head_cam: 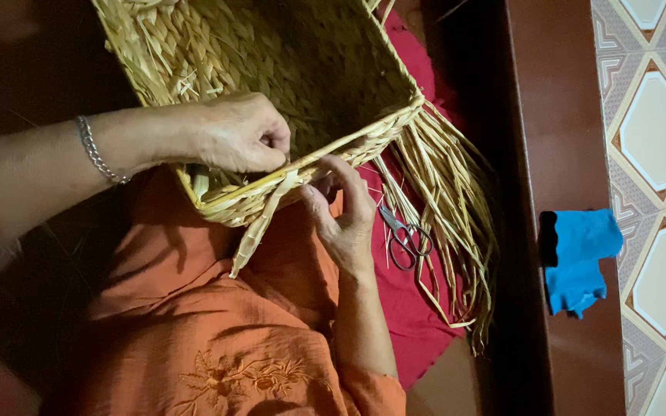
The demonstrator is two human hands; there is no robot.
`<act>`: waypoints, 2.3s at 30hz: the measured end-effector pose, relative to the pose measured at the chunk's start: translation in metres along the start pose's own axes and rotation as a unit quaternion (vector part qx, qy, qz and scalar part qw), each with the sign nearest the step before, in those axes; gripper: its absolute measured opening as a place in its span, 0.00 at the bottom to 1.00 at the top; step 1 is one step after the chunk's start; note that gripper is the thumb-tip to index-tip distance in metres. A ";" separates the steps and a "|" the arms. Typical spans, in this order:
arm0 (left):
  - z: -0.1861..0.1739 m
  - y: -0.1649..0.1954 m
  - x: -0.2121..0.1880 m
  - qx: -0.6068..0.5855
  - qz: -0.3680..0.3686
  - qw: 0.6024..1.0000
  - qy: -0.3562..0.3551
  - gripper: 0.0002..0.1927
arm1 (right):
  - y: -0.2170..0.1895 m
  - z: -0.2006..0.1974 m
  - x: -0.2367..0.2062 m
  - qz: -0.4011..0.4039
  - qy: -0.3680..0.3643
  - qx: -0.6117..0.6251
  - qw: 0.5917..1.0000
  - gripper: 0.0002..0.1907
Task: The person sits with a woven straw basket on their lap and weaves long palm-frond strips around the basket's rim, tucking and tightening the strands by hand. They later use scissors to trim the woven strands and continue weaving new fronds into the rim.
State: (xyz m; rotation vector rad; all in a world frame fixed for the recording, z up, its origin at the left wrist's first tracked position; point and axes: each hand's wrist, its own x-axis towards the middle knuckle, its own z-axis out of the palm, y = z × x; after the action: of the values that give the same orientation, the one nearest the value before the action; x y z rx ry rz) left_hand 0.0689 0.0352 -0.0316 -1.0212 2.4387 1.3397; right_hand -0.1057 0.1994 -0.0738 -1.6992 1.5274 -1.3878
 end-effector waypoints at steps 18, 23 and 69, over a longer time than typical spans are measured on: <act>-0.005 0.001 0.010 -0.044 -0.068 0.997 0.012 0.09 | -0.001 0.038 -0.011 0.057 0.106 0.105 0.987 0.26; -0.002 0.004 0.007 0.001 -0.072 0.997 0.007 0.09 | 0.000 0.042 -0.015 0.038 0.122 0.081 0.989 0.26; 0.009 0.023 -0.016 -0.055 0.057 0.996 0.035 0.39 | -0.020 0.039 -0.017 -0.122 0.109 -0.196 0.967 0.11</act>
State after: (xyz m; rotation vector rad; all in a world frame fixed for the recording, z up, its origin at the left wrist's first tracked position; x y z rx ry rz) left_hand 0.0645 0.0582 -0.0140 -0.9840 2.5336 1.5145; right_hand -0.0599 0.2101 -0.0778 -2.0867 1.8642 -1.5111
